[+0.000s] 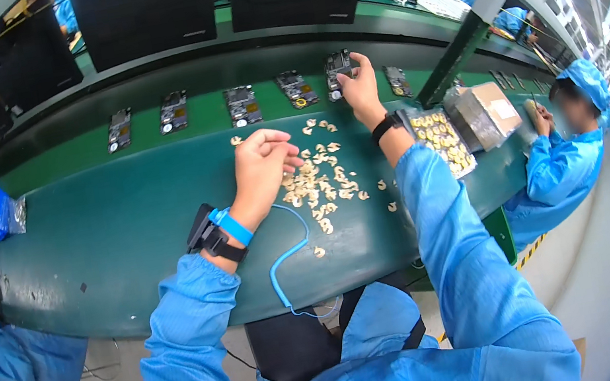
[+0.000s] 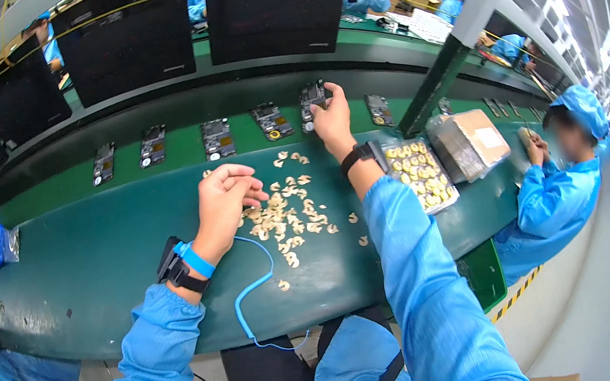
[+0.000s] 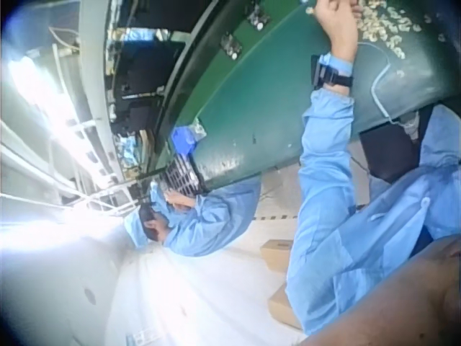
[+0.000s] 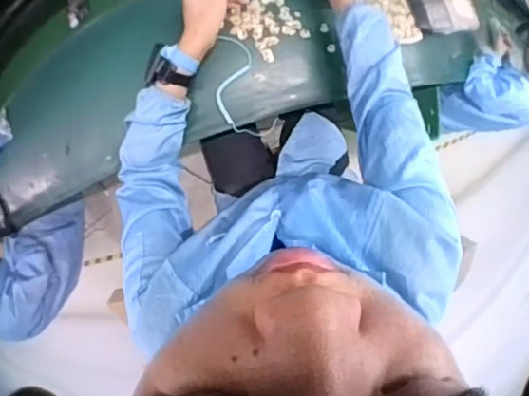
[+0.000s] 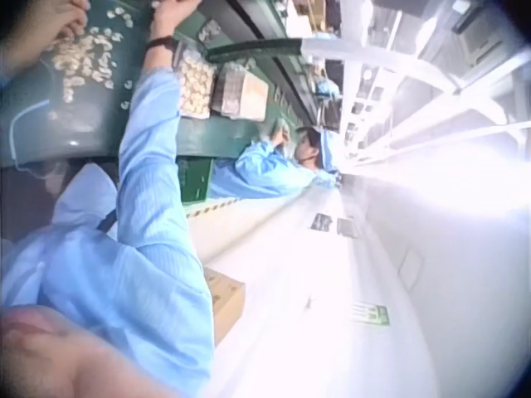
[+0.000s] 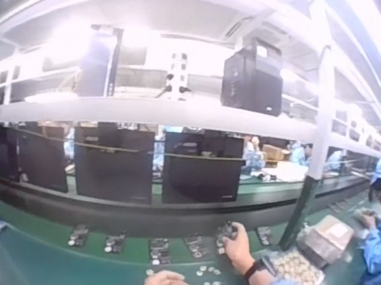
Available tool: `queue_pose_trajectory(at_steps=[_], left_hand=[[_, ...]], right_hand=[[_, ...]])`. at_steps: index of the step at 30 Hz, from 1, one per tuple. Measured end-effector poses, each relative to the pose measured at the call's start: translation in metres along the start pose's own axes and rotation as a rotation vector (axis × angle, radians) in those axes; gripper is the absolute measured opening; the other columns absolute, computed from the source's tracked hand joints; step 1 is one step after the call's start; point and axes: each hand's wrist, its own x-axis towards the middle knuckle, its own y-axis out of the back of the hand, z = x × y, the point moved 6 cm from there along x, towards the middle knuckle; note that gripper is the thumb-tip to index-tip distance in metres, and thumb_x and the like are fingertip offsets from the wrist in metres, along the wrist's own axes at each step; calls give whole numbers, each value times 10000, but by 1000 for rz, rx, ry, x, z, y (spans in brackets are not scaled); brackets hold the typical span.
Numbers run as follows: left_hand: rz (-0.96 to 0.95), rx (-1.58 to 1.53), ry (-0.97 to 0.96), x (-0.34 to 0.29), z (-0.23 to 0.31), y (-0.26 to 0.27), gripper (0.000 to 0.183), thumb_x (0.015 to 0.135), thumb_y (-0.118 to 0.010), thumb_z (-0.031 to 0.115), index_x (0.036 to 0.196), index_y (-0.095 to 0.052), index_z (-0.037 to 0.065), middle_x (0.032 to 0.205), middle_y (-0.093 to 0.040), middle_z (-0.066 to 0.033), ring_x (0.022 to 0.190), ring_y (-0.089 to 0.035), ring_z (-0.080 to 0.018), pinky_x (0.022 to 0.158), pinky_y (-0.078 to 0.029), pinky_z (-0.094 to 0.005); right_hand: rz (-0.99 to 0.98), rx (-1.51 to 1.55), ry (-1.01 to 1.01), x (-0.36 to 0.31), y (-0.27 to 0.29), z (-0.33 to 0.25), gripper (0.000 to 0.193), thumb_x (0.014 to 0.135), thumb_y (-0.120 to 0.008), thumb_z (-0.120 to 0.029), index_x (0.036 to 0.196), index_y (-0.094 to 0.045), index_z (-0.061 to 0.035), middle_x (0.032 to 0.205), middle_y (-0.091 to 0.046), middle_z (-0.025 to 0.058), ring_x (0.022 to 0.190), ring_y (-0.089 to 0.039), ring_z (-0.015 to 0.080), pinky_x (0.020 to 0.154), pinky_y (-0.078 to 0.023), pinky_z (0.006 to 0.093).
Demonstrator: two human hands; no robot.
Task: Assembling electronic circuit boards by installing components and applying yellow adhesive or seals.
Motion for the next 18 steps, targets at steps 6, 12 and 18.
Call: queue_pose_trajectory(at_steps=[6,12,18], left_hand=[[-125,-38,6,-8,-1,-25,277,1067,-574,121,1243,-572,-93,1111,-733,-233,954,-766,-284,831,-633,-340],[-157,-157,79,-8,-5,-26,193,1072,-563,114,1171,-580,-51,1119,-724,-223,998,-761,-302,834,-644,-358],[-183,-131,76,-15,0,-39,171,1050,-584,61,1176,-579,-55,1115,-725,-210,967,-767,-282,836,-649,-331]], right_hand=[[-372,641,-19,-117,-2,-82,600,952,-638,75,1495,-430,-73,1080,-605,94,964,-623,151,798,-535,287],[-482,736,-43,-142,14,-93,635,976,-634,47,1539,-364,-65,1114,-605,126,992,-646,165,850,-546,300],[-432,688,-69,-165,31,-86,694,980,-621,49,1565,-259,-42,1157,-600,156,1059,-663,189,887,-562,314]])
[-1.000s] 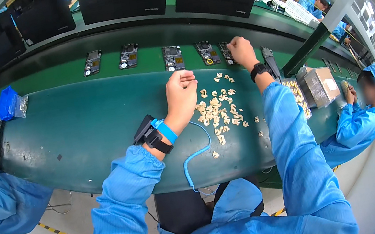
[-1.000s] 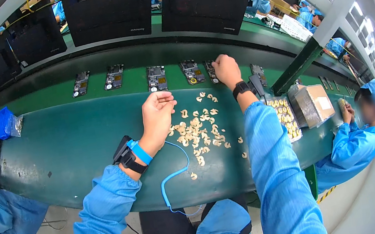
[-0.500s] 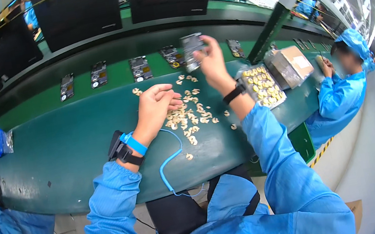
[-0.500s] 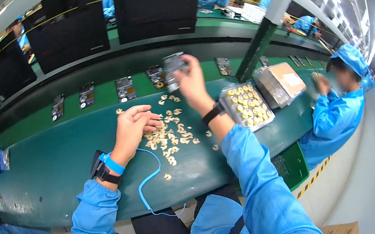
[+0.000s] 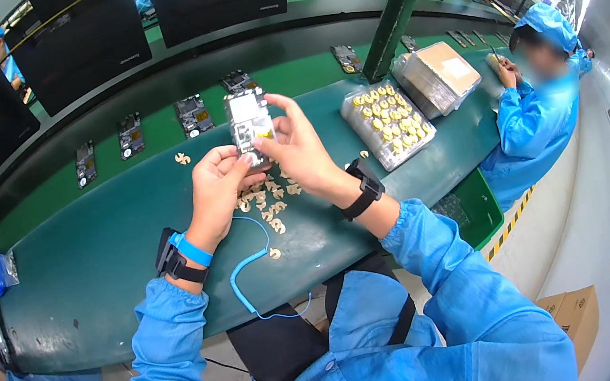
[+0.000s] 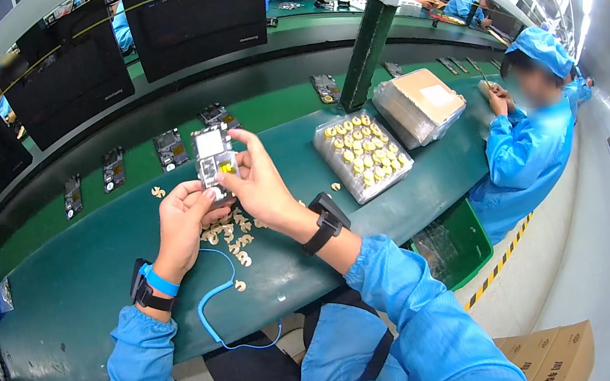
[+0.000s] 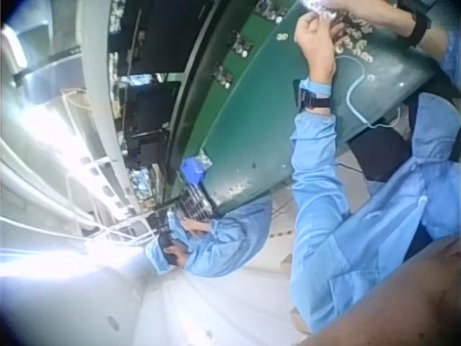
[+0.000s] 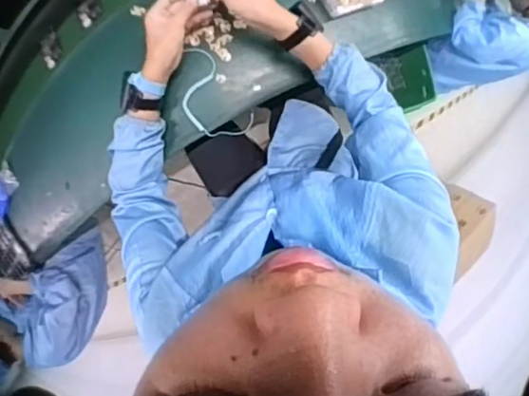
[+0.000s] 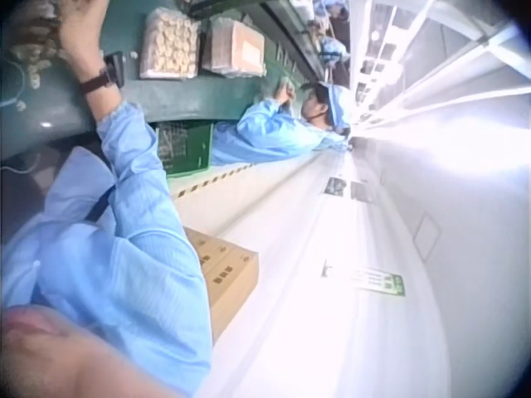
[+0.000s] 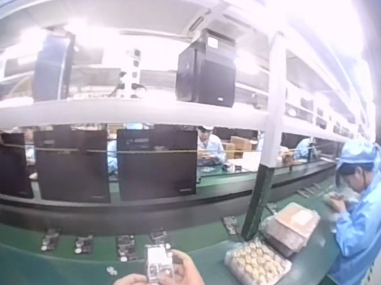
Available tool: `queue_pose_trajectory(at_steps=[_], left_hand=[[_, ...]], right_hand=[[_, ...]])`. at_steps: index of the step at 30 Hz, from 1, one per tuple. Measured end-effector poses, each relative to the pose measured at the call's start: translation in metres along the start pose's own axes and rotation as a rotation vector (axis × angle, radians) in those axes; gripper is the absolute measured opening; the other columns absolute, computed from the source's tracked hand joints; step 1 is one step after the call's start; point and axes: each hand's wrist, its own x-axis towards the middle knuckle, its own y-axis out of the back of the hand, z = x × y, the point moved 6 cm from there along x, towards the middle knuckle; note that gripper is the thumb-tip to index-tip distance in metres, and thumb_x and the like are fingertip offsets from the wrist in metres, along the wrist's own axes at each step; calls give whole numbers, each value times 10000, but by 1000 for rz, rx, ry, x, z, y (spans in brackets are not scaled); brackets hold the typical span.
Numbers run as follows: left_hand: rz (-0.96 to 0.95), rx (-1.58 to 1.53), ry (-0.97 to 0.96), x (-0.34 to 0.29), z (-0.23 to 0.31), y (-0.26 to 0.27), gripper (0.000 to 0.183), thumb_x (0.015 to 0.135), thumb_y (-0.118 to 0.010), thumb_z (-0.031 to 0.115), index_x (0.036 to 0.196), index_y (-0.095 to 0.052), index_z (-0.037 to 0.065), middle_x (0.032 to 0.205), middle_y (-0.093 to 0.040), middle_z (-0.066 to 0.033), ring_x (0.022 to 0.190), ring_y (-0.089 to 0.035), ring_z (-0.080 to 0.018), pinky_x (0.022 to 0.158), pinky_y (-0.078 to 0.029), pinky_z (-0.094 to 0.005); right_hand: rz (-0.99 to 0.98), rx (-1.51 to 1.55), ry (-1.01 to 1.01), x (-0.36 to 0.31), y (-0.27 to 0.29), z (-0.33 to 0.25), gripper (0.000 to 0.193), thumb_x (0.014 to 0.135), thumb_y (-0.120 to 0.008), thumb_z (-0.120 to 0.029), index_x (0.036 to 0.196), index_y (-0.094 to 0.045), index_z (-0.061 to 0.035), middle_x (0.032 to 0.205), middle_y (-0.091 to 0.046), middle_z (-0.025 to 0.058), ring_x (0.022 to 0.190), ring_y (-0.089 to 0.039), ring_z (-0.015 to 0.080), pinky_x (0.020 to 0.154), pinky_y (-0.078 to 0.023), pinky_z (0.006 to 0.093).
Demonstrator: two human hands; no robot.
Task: Assembling electronic circuit boards by installing components and applying yellow adhesive or seals.
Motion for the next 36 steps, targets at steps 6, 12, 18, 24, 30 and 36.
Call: queue_pose_trajectory(at_steps=[6,12,18,24,30,36], left_hand=[[99,-36,-29,-3,3,19,209,1036,-594,33,1205,-568,-88,1128,-727,-203,942,-767,-261,842,-650,-310],[199,51,-140,2,4,29,354,1040,-582,23,1361,-527,-116,1139,-728,-171,992,-737,-199,863,-639,-303],[233,78,-216,4,9,24,367,1038,-578,3,1386,-543,-111,1151,-718,-162,1009,-723,-179,877,-641,-316],[173,112,-261,0,13,26,230,1040,-585,13,1241,-651,-76,1100,-722,-128,970,-720,-170,870,-644,-315],[134,217,-254,5,-4,27,158,1016,-659,50,1093,-730,-69,1034,-745,-109,933,-721,-158,865,-627,-316],[226,305,-373,-6,24,31,180,1018,-679,102,1063,-747,-57,972,-768,-72,880,-703,-99,786,-560,-242]], right_hand=[[154,-912,360,-13,73,-62,567,892,-785,-146,1387,-542,-16,1135,-641,155,1068,-657,299,894,-547,409],[301,-1445,115,-31,179,-70,247,882,-767,-172,1041,-715,9,1033,-677,224,982,-661,409,864,-532,483],[259,-1323,74,-28,204,-60,143,903,-709,-112,918,-728,29,929,-692,239,891,-690,422,814,-552,485],[259,-1355,420,-19,147,-92,125,936,-644,-23,1018,-723,28,924,-726,219,855,-729,366,790,-581,432],[-92,-285,99,15,33,-50,181,980,-666,-4,1129,-692,97,937,-762,140,846,-751,171,773,-617,287],[-226,-168,21,32,-31,-17,191,962,-708,-21,1118,-706,89,953,-766,126,888,-754,161,749,-609,277]])
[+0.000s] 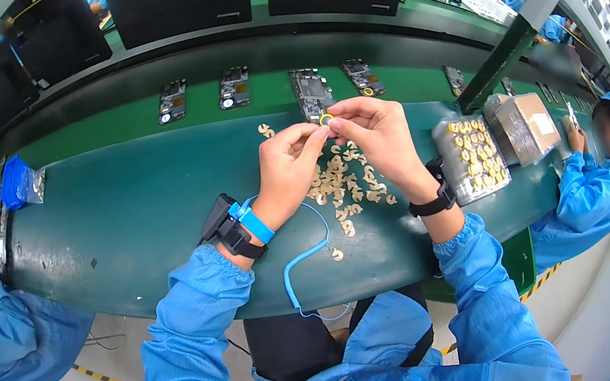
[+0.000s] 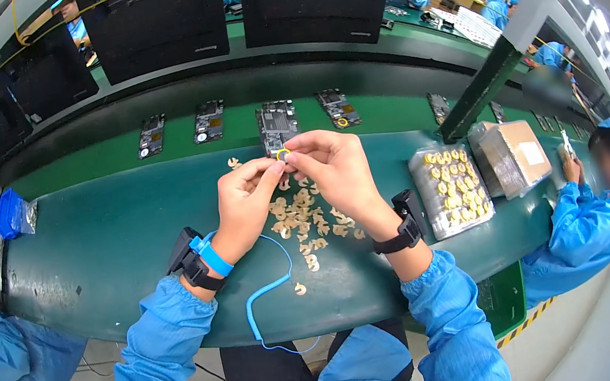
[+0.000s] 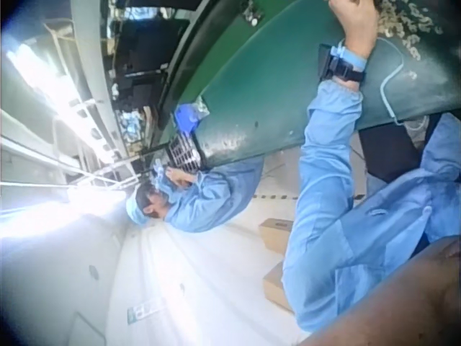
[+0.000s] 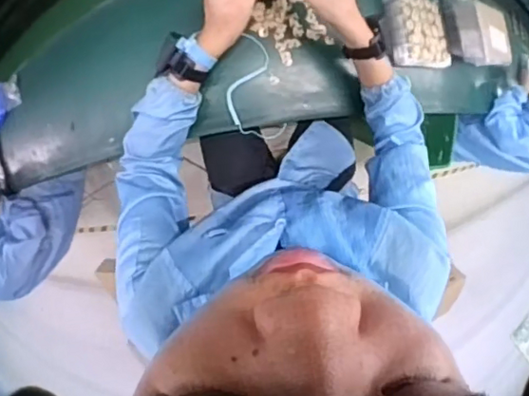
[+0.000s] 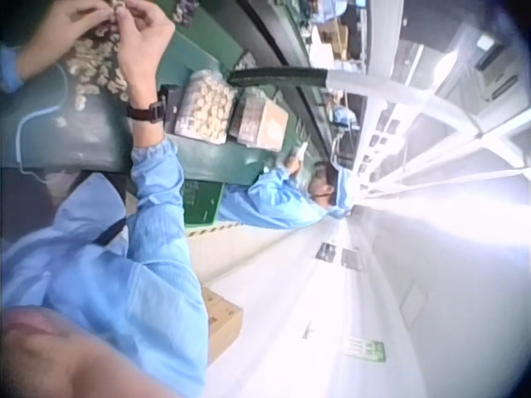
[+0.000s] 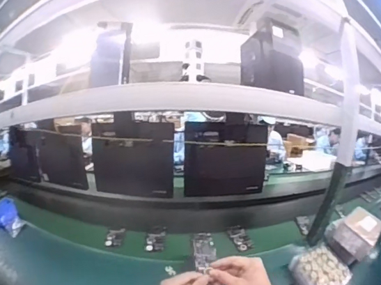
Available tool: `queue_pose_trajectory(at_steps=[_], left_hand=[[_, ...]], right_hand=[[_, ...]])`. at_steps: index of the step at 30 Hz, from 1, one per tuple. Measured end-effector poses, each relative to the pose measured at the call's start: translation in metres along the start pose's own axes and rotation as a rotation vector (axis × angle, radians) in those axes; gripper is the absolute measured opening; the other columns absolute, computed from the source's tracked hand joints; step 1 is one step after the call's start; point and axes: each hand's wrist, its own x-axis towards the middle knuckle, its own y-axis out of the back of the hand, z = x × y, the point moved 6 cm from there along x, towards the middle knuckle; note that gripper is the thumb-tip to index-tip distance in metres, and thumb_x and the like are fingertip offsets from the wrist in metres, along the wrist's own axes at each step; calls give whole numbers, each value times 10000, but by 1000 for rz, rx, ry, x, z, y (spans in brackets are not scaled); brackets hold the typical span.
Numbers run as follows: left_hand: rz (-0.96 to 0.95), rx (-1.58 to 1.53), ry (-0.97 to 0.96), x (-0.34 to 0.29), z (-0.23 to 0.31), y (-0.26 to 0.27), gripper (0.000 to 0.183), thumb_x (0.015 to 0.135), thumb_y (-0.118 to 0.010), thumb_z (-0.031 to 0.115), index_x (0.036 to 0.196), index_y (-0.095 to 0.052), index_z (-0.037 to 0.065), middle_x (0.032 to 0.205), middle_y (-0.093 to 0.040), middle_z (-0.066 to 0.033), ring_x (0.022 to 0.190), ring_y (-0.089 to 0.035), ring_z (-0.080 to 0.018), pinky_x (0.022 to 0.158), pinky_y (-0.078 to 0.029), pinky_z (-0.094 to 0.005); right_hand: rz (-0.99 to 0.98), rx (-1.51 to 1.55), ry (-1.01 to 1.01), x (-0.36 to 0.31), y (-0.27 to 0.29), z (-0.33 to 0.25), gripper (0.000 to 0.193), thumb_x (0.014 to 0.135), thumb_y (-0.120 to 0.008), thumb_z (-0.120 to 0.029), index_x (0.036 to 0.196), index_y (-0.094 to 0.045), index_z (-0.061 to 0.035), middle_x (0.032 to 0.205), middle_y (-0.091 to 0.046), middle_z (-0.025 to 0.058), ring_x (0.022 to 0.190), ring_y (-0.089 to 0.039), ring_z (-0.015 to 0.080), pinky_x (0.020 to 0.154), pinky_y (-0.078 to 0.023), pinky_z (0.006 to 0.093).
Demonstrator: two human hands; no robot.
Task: Assembling electronic circuit boards by installing components and applying yellow adhesive or seals.
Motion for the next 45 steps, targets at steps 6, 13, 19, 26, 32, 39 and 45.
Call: queue_pose_trajectory(at_steps=[6,13,19,26,32,39,45], left_hand=[[100,118,-52,6,6,7,169,1022,-680,121,1029,-752,-31,746,-680,15,595,-522,1,499,-378,-204],[151,114,-138,9,4,14,145,981,-701,74,969,-737,-67,768,-721,-40,694,-600,-28,588,-477,-234],[25,198,1,9,-7,10,143,1007,-679,52,1073,-740,-59,985,-752,-56,895,-692,-87,799,-561,-232],[44,65,-12,6,-10,9,165,1009,-671,37,1119,-721,-75,1041,-743,-92,950,-717,-144,871,-584,-275],[-44,156,21,8,-4,3,184,1028,-645,52,1117,-719,-91,1041,-742,-101,956,-715,-161,894,-599,-310],[12,-65,18,11,-1,10,189,1034,-646,76,1093,-718,-88,1019,-742,-105,938,-724,-175,883,-617,-336],[28,-11,9,17,2,16,210,1041,-642,97,1104,-713,-90,1030,-743,-109,932,-726,-178,880,-626,-342]], right_hand=[[7,-88,32,9,-1,14,143,951,-749,-68,1053,-752,32,931,-761,55,827,-677,67,715,-534,217],[-90,-108,19,8,-6,11,164,965,-716,-75,1049,-733,65,923,-748,55,841,-679,79,750,-555,241],[-97,-114,37,3,5,18,135,954,-703,-56,1022,-718,60,913,-739,53,830,-680,74,724,-557,241],[-74,-118,107,1,-5,23,85,939,-704,-47,964,-690,33,836,-694,17,747,-618,45,671,-523,222],[-61,-145,78,-1,-1,19,87,937,-705,-47,960,-680,32,815,-672,-1,729,-591,38,655,-500,206],[-84,103,26,0,8,15,38,925,-683,-20,936,-683,16,830,-667,-18,737,-588,29,657,-495,211],[-240,-248,-35,3,28,7,225,943,-720,-123,765,-660,1,692,-592,-37,636,-514,20,570,-416,229]])
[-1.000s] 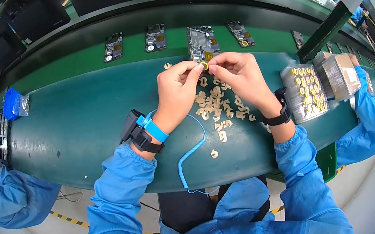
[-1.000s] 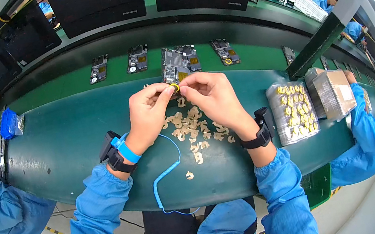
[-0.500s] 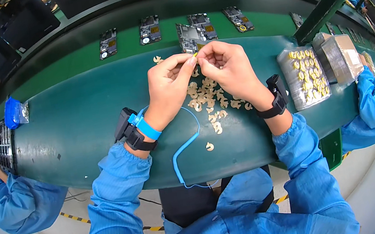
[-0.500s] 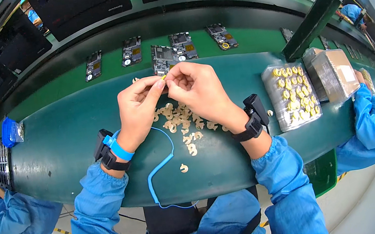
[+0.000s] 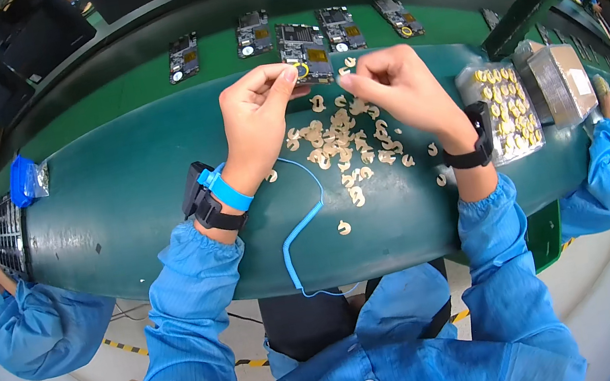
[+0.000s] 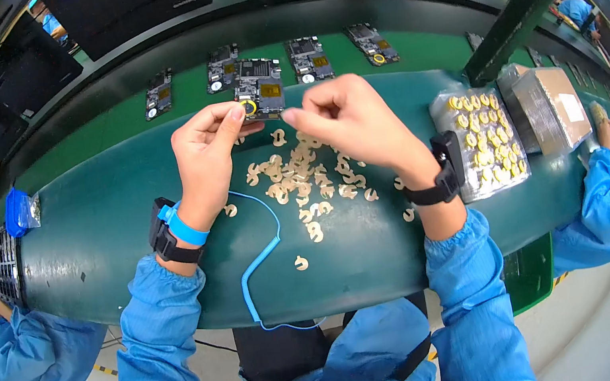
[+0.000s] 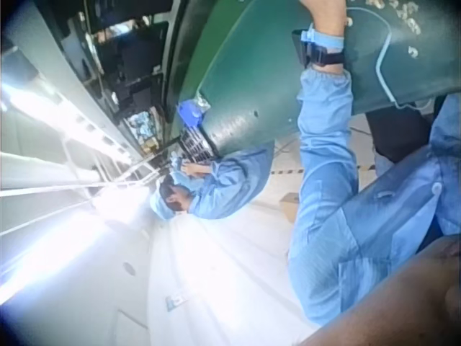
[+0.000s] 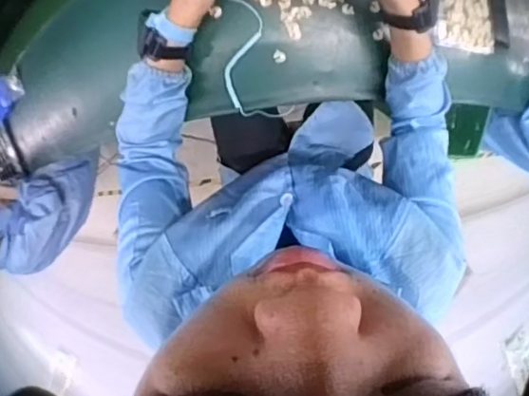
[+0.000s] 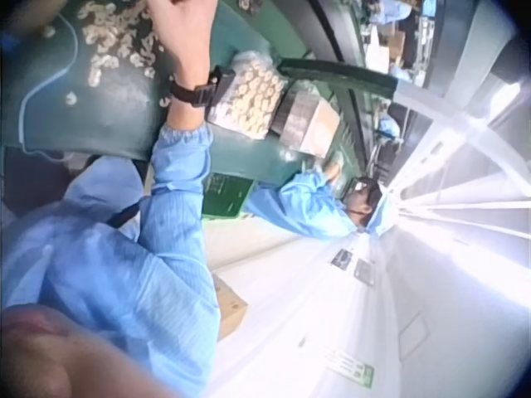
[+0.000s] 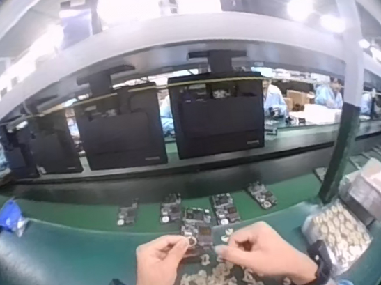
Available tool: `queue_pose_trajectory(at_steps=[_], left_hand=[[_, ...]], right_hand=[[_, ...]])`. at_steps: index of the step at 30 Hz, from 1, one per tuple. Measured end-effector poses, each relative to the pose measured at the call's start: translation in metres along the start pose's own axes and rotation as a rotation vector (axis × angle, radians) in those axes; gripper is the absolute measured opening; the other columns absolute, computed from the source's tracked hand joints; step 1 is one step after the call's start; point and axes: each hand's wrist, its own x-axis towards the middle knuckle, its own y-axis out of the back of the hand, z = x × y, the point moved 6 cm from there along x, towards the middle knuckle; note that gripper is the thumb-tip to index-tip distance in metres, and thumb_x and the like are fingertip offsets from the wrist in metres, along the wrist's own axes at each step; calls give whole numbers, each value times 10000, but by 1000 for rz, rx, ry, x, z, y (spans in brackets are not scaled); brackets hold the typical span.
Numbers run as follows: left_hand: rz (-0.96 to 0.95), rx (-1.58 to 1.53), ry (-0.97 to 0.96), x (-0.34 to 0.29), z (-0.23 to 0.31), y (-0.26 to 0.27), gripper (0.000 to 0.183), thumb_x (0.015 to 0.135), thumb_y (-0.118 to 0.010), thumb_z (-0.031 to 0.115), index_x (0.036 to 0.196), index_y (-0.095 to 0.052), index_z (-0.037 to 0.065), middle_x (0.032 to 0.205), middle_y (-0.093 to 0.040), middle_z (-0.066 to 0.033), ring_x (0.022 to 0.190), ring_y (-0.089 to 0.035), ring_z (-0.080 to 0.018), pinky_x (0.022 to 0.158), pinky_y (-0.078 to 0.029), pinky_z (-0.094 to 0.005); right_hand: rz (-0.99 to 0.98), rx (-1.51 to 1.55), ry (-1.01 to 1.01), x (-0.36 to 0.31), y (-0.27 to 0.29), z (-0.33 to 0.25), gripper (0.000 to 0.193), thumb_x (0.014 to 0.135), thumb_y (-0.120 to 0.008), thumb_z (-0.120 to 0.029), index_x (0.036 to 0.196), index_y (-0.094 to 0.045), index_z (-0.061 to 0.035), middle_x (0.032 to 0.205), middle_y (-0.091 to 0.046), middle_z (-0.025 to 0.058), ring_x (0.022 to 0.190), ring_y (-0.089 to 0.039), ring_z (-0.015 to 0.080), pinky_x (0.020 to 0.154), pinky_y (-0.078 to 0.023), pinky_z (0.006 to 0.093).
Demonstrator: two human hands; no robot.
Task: Assembling electronic circuit boards by installing components and applying yellow adhesive or seals.
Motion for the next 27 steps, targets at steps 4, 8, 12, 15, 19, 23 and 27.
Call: queue_pose_trajectory(at_steps=[4,8,12,15,19,23,27], left_hand=[[-38,-22,-9,-3,-1,-5,190,1031,-653,84,1090,-725,-82,1024,-746,-110,923,-719,-162,867,-622,-323],[-76,0,24,-2,-9,-11,166,1015,-676,89,1069,-748,-50,978,-753,-98,874,-705,-124,808,-606,-277],[-102,-11,79,-5,-7,-11,205,1028,-665,115,1084,-732,-71,1010,-750,-123,905,-723,-166,849,-619,-315],[-124,-142,153,-4,-6,-13,221,1042,-638,103,1100,-709,-99,1045,-746,-153,937,-740,-215,888,-628,-351],[-142,-142,144,-4,-8,-14,227,1044,-634,111,1086,-705,-101,1035,-743,-166,923,-740,-222,875,-634,-363],[-117,-145,105,-6,-7,-12,189,1018,-675,98,1084,-734,-68,978,-757,-120,887,-734,-166,825,-626,-303],[-117,-101,109,-7,-6,-13,207,1028,-655,101,1082,-713,-91,1038,-746,-153,918,-740,-212,857,-630,-338]], right_hand=[[176,-24,124,8,-15,-2,184,918,-788,-151,863,-695,-2,711,-584,-34,563,-463,15,509,-357,240],[149,98,147,7,-19,11,144,910,-787,-103,967,-710,4,803,-623,-20,603,-491,7,533,-379,217],[250,-113,343,4,-14,-7,101,885,-787,-56,937,-721,-1,812,-651,24,633,-566,88,558,-441,247],[353,-358,609,-6,-15,-25,92,851,-789,-14,922,-731,-7,814,-644,63,658,-608,183,576,-484,290],[370,-450,695,-10,-21,-27,130,817,-796,3,931,-734,-15,853,-663,88,739,-667,243,639,-542,332],[321,-409,670,-6,-20,-27,143,813,-796,-2,942,-736,-15,873,-675,91,767,-681,256,661,-555,343],[249,-341,641,-2,-19,-26,164,842,-769,13,1002,-748,-12,919,-699,98,760,-677,231,660,-540,309]])
